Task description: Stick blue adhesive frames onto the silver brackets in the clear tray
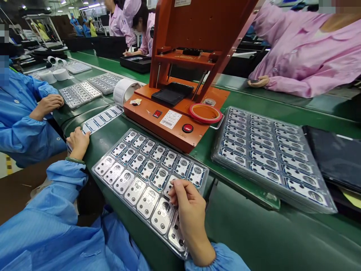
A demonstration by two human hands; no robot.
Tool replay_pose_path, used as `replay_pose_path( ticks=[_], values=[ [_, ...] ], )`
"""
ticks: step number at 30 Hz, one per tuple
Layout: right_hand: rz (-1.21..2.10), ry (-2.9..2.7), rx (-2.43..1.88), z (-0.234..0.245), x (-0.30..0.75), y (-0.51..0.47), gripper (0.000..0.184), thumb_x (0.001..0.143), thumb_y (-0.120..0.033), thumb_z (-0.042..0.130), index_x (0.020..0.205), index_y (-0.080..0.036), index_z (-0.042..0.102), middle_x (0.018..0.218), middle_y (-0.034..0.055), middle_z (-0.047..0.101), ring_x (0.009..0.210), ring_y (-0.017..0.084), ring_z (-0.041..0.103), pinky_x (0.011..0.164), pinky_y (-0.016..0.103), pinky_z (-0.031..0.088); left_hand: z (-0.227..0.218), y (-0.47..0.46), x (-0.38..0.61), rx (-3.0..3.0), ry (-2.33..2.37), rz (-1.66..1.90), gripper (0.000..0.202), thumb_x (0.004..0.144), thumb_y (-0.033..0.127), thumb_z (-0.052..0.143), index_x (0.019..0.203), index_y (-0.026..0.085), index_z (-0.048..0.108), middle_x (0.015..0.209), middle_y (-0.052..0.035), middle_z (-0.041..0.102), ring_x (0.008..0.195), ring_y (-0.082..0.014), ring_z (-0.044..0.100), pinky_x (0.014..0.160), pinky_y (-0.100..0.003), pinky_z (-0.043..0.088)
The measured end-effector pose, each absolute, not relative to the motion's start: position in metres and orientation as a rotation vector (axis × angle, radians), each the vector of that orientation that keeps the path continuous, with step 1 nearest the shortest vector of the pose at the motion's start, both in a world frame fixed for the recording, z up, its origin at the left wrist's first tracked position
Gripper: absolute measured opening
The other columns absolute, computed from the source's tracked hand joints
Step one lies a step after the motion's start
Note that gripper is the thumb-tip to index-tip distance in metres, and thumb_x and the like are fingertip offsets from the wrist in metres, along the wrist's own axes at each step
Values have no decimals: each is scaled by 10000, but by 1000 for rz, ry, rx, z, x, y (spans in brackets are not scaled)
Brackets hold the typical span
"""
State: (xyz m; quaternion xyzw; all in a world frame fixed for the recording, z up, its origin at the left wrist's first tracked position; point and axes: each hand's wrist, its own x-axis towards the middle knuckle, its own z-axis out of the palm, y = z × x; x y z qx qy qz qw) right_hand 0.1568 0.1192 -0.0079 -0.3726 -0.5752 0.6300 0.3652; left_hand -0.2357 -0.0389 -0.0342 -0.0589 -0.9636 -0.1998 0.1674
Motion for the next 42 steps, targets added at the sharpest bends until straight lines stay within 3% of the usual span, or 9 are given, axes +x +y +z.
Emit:
replay_pose_path(
  ticks=[8, 13, 19, 27, 37, 42],
  values=[
    [1614, -1489, -949, -5, 154, 117, 338, 773, -508, 695, 742, -173, 659, 567, -9, 591, 470, 71, 485, 453, 173, 406, -34, -37, -236, -111, -2698, -766, 660, 811, 289, 620, 1362, 94, 314, 1103, -142, 683, 1160, -329, 539, 964, -486, 373],
    [1608, -1495, -952, -3, 154, 116, 334, 780, -502, 687, 738, -172, 654, 562, -6, 587, 468, 81, 485, 450, 189, 410, -34, -37, -236, -108, -2693, -811, 548, 839, 357, 577, 1309, 124, 420, 1171, -137, 660, 1190, -333, 513, 985, -487, 369],
    [1588, -1523, -957, -2, 153, 115, 321, 792, -490, 678, 745, -174, 653, 570, -3, 590, 474, 89, 487, 455, 202, 416, -33, -37, -237, -99, -2699, -757, 512, 899, 358, 457, 1336, 90, 436, 1297, -218, 568, 1231, -377, 465, 993, -537, 338],
    [1607, -1605, -951, 2, 152, 115, 339, 802, -508, 660, 739, -176, 652, 576, -7, 592, 469, 75, 487, 466, 189, 413, -31, -45, -254, -81, -2748, -703, 581, 833, 359, 569, 1337, 91, 457, 1227, -228, 612, 1211, -391, 471, 959, -520, 371],
    [1606, -1612, -979, 3, 151, 114, 337, 797, -506, 664, 746, -173, 649, 584, -1, 597, 482, 91, 500, 469, 203, 417, -29, -41, -260, -101, -2735, -702, 545, 829, 284, 576, 1331, 138, 422, 1164, -149, 674, 1189, -341, 516, 987, -500, 345],
    [1593, -1640, -970, 2, 151, 114, 338, 810, -508, 650, 745, -176, 647, 584, -2, 597, 481, 94, 498, 470, 210, 421, -30, -40, -257, -99, -2722, -670, 369, 900, 309, 478, 1223, 131, 478, 1105, -162, 687, 1113, -306, 586, 988, -472, 347]
  ],
)
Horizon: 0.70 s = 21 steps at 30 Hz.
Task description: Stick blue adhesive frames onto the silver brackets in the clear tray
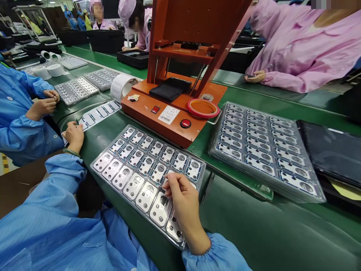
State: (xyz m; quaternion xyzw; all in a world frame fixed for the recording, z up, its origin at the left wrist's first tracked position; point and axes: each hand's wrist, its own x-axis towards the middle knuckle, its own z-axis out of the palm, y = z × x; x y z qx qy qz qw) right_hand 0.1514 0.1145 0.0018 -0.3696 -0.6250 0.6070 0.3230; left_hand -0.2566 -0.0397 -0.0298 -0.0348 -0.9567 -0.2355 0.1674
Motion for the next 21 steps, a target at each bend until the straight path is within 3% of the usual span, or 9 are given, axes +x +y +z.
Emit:
replay_pose_path(
  ticks=[7, 14, 17, 21],
  values=[
    [1587, -1631, -964, 1, 151, 112, 339, 811, -507, 646, 751, -173, 640, 586, -5, 597, 482, 90, 503, 467, 205, 414, -30, -41, -243, -160, -2720, -625, 325, 935, 323, 400, 1173, 119, 487, 934, -162, 704, 961, -300, 654, 1057, -518, 261],
    [1609, -1641, -927, 5, 150, 110, 353, 812, -524, 625, 757, -175, 632, 590, -12, 590, 471, 89, 496, 474, 216, 424, -24, -54, -214, -539, -2373, -728, 206, 896, 389, 495, 893, 206, 589, 1317, -130, 542, 1320, -266, 410, 1133, -447, 234],
    [1597, -1660, -902, 4, 149, 108, 346, 827, -517, 604, 744, -181, 610, 586, -16, 579, 472, 91, 492, 474, 218, 429, -20, -52, -194, -708, -2183, -903, 196, 891, 396, 525, 819, 217, 564, 1161, -107, 639, 1227, -228, 518, 1130, -431, 282],
    [1604, -1662, -896, 3, 147, 104, 319, 821, -501, 595, 735, -194, 581, 572, -25, 573, 466, 97, 492, 467, 223, 423, -4, -35, -149, -832, -1954, -1313, 137, 852, 362, 603, 839, 231, 566, 996, -3, 700, 1038, -201, 644, 1088, -488, 368]
  ],
)
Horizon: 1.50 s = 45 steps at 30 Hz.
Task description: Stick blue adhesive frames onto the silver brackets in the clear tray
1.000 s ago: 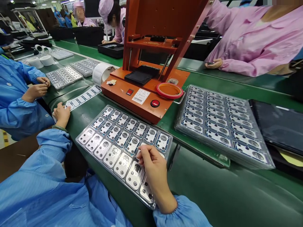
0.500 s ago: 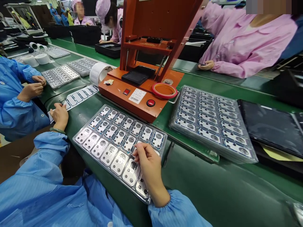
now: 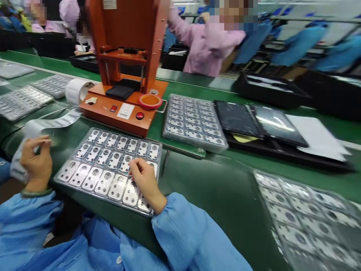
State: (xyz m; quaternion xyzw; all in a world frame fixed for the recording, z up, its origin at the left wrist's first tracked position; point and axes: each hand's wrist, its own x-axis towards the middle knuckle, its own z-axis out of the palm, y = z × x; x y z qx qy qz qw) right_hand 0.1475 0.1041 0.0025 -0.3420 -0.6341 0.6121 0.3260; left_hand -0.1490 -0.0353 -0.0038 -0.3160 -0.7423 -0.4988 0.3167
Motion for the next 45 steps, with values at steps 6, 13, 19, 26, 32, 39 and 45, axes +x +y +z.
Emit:
replay_pose_path(
  ticks=[6, 13, 19, 26, 32, 39, 45],
  values=[
    [1568, -1675, -898, 3, 147, 103, 295, 833, -463, 576, 713, -193, 575, 573, -27, 585, 465, 91, 498, 484, 222, 427, 25, -10, -66, -1029, -2134, -2046, 215, 726, 347, 719, 868, 227, 612, 835, -6, 706, 763, -184, 686, 764, -353, 562],
    [1542, -1674, -838, 9, 155, 105, 306, 868, -502, 540, 876, -202, 599, 728, -7, 614, 518, 92, 521, 494, 223, 440, 24, 9, 0, -1374, -2444, -2387, 222, 725, 345, 720, 838, 212, 584, 767, -10, 679, 734, -153, 671, 700, -275, 554],
    [1385, -1876, -806, 17, 165, 111, 271, 873, -458, 546, 889, -200, 628, 763, 23, 617, 631, 135, 559, 547, 255, 458, 24, 11, 13, -1430, -2490, -2505, 206, 749, 294, 704, 886, 200, 584, 833, -17, 686, 812, -146, 666, 787, -276, 535],
    [1236, -2000, -702, 14, 165, 112, 130, 851, -302, 601, 778, -196, 617, 704, 1, 581, 628, 123, 533, 578, 253, 426, 18, 9, 16, -1611, -2572, -2294, 158, 805, 252, 658, 932, 194, 583, 884, -23, 657, 860, -150, 636, 842, -295, 498],
    [1163, -2018, -712, 14, 168, 106, 130, 850, -266, 587, 743, -193, 606, 646, -12, 556, 575, 111, 494, 539, 247, 401, 13, 12, 20, -1479, -2477, -2369, 209, 814, 253, 646, 1005, 206, 576, 921, -26, 664, 872, -144, 632, 863, -294, 499],
    [1070, -1974, -693, 11, 170, 104, 123, 856, -244, 582, 746, -194, 606, 672, -13, 567, 594, 108, 502, 560, 246, 415, 11, 16, 22, -1371, -2377, -2544, 360, 744, 253, 721, 1067, 199, 571, 1335, -101, 524, 729, -75, 626, 974, -378, 475],
    [1116, -1962, -709, 13, 170, 105, 126, 848, -249, 588, 739, -192, 613, 681, -7, 584, 608, 113, 520, 576, 249, 426, 19, 15, 21, -1437, -2517, -2413, 140, 767, 291, 696, 774, 156, 661, 1168, -112, 637, 1076, -209, 611, 932, -335, 469]
  ],
)
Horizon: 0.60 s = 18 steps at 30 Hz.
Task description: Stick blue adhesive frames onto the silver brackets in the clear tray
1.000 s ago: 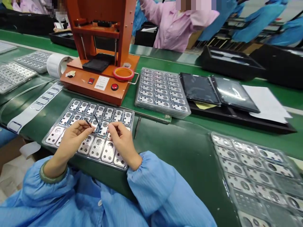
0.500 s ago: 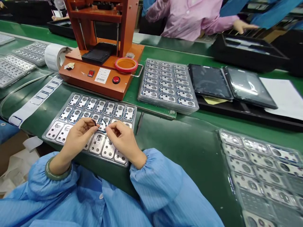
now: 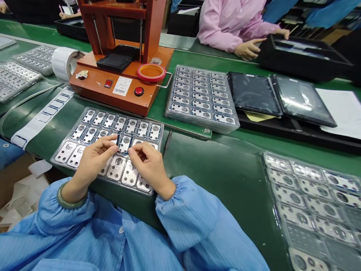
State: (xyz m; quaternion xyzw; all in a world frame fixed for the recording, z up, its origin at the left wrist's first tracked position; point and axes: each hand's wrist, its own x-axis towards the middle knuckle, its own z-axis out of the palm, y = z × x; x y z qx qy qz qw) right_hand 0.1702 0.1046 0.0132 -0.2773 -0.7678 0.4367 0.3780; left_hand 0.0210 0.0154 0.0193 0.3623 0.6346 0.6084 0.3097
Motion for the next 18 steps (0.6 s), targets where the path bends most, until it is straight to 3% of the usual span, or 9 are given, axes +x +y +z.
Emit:
replay_pose_path(
  ticks=[5, 10, 18],
  values=[
    [1257, -1895, -793, 15, 176, 108, 149, 843, -302, 596, 746, -190, 610, 703, -2, 598, 618, 117, 537, 588, 254, 436, 18, 19, 24, 1011, 1699, 1547, 126, 811, 306, 647, 784, 183, 655, 1052, -60, 662, 958, -160, 625, 857, -292, 483],
    [1378, -1916, -906, 14, 185, 113, 185, 818, -360, 627, 752, -187, 617, 704, 3, 611, 616, 125, 539, 586, 260, 432, 13, 27, 28, 1143, 1824, 1421, 142, 809, 313, 633, 765, 180, 655, 1023, -65, 645, 901, -163, 624, 806, -302, 498],
    [1279, -2012, -1075, 15, 193, 114, 201, 813, -352, 595, 725, -174, 624, 649, 7, 604, 581, 129, 535, 560, 256, 412, 9, 35, 34, 1307, 2000, 1171, 127, 809, 266, 612, 725, 182, 657, 1053, -85, 594, 1042, -211, 608, 802, -329, 504]
  ],
)
